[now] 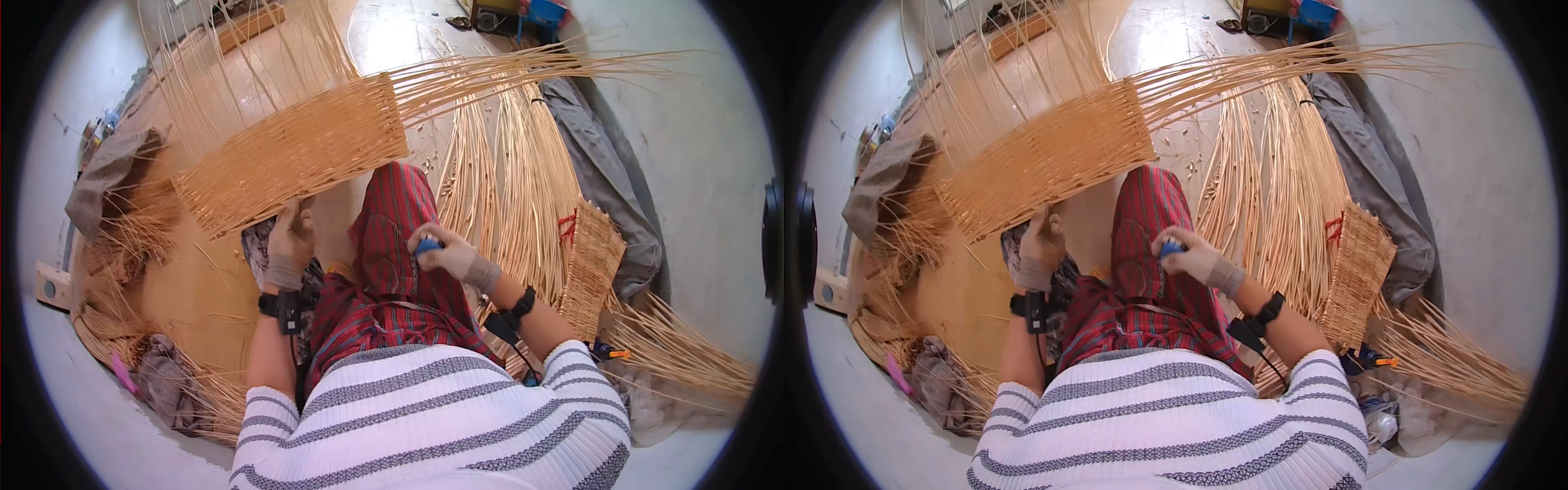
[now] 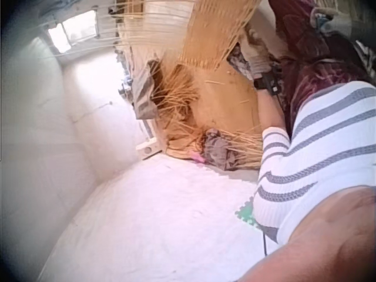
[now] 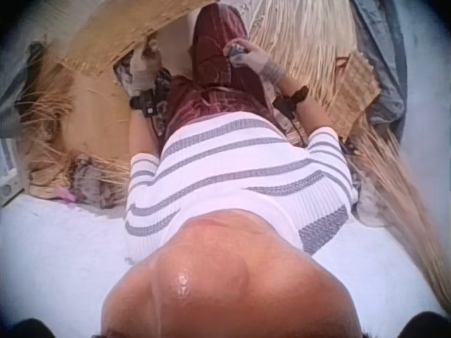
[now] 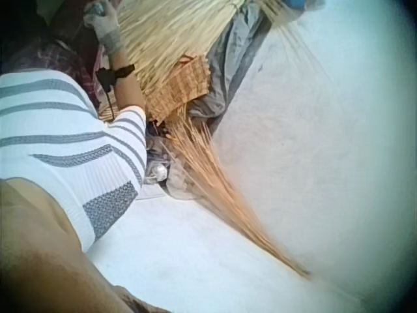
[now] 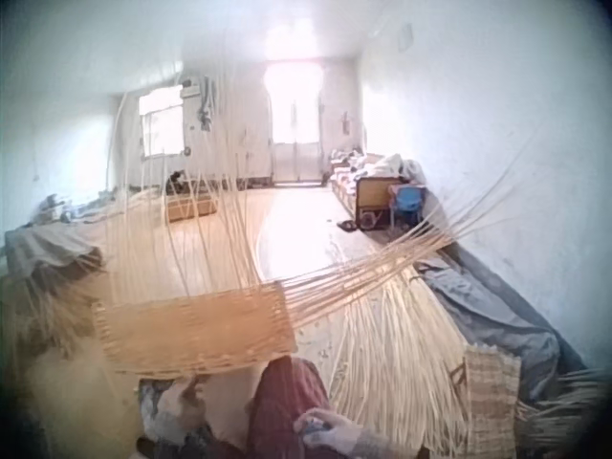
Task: Weaving a large rectangular basket or mat from long strips of wood or rattan.
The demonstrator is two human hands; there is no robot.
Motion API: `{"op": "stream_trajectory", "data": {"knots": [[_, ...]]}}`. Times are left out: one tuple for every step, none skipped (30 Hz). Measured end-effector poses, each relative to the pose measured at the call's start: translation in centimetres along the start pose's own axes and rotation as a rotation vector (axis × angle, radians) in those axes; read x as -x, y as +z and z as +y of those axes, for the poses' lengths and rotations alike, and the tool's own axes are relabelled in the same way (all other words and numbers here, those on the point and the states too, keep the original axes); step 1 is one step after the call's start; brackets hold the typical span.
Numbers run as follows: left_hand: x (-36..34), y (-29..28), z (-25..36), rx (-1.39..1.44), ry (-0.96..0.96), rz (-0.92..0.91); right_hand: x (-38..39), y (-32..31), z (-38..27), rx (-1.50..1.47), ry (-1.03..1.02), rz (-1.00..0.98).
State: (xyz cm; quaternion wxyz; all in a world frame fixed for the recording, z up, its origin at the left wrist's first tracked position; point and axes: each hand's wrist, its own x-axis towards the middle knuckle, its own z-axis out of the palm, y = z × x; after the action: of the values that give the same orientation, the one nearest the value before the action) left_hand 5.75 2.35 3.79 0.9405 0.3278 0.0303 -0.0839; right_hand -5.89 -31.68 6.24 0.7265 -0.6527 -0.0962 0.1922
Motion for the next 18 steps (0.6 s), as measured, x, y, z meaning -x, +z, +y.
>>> {"op": "stream_trajectory", "data": {"knots": [[1.5,1.0,0.1,-0.027,0.010,0.078,-0.4,0.1,-0.4,-0.120,0.101,0.142],[3.1,2.1,0.0,-0.212,-0.043,0.065,-1.0,0.5,-0.9,-0.171,-0.002,0.174],[4.3,3.4,-0.2,-0.374,-0.086,0.048,-1.6,0.9,-1.5,-0.163,-0.005,0.144],[5.2,4.9,-0.6,-0.380,-0.091,0.055,-2.3,1.3,-2.1,-0.076,-0.054,0.156],[6.2,6.2,-1.0,-0.530,-0.192,-0.068,-2.9,2.0,-2.7,0.004,-0.128,0.164],[7.1,7.5,-1.5,-0.699,-0.320,-0.112,-3.4,2.7,-3.4,0.016,-0.079,0.158],[7.6,8.6,-2.1,-0.656,-0.283,-0.182,-4.0,3.4,-4.1,0.331,-0.205,0.221],[7.9,9.7,-2.6,-0.793,-0.236,-0.246,-4.4,4.1,-4.8,0.644,-0.343,0.280],[7.9,10.5,-2.7,-0.886,-0.173,-0.367,-4.7,4.8,-5.5,0.654,-0.348,0.265],[7.7,11.3,-2.9,-0.938,-0.141,-0.367,-4.8,5.3,-6.2,0.841,-0.404,0.249],[7.5,11.8,-2.7,-0.957,-0.122,-0.326,-4.7,5.7,-6.8,1.034,-0.430,0.218],[7.2,12.3,-2.5,-1.001,-0.120,-0.383,-4.6,5.8,-7.1,1.105,-0.373,0.195],[7.0,12.7,-2.2,-1.089,-0.152,-0.373,-4.2,5.7,-7.4,1.100,-0.424,0.193],[6.9,13.2,-1.9,-1.037,-0.143,-0.452,-3.8,5.3,-7.4,1.117,-0.403,0.154],[6.7,13.7,-1.4,-1.003,-0.094,-0.516,-3.3,4.6,-7.3,1.148,-0.366,0.139],[6.6,14.1,-0.8,-0.978,-0.100,-0.504,-2.9,3.7,-7.0,1.136,-0.379,0.118],[6.4,14.6,-0.2,-0.967,-0.132,-0.493,-2.5,2.7,-6.5,1.131,-0.396,0.188],[5.9,15.2,0.8,-0.907,-0.057,-0.392,-2.2,1.5,-5.9,1.125,-0.508,0.245]]}}
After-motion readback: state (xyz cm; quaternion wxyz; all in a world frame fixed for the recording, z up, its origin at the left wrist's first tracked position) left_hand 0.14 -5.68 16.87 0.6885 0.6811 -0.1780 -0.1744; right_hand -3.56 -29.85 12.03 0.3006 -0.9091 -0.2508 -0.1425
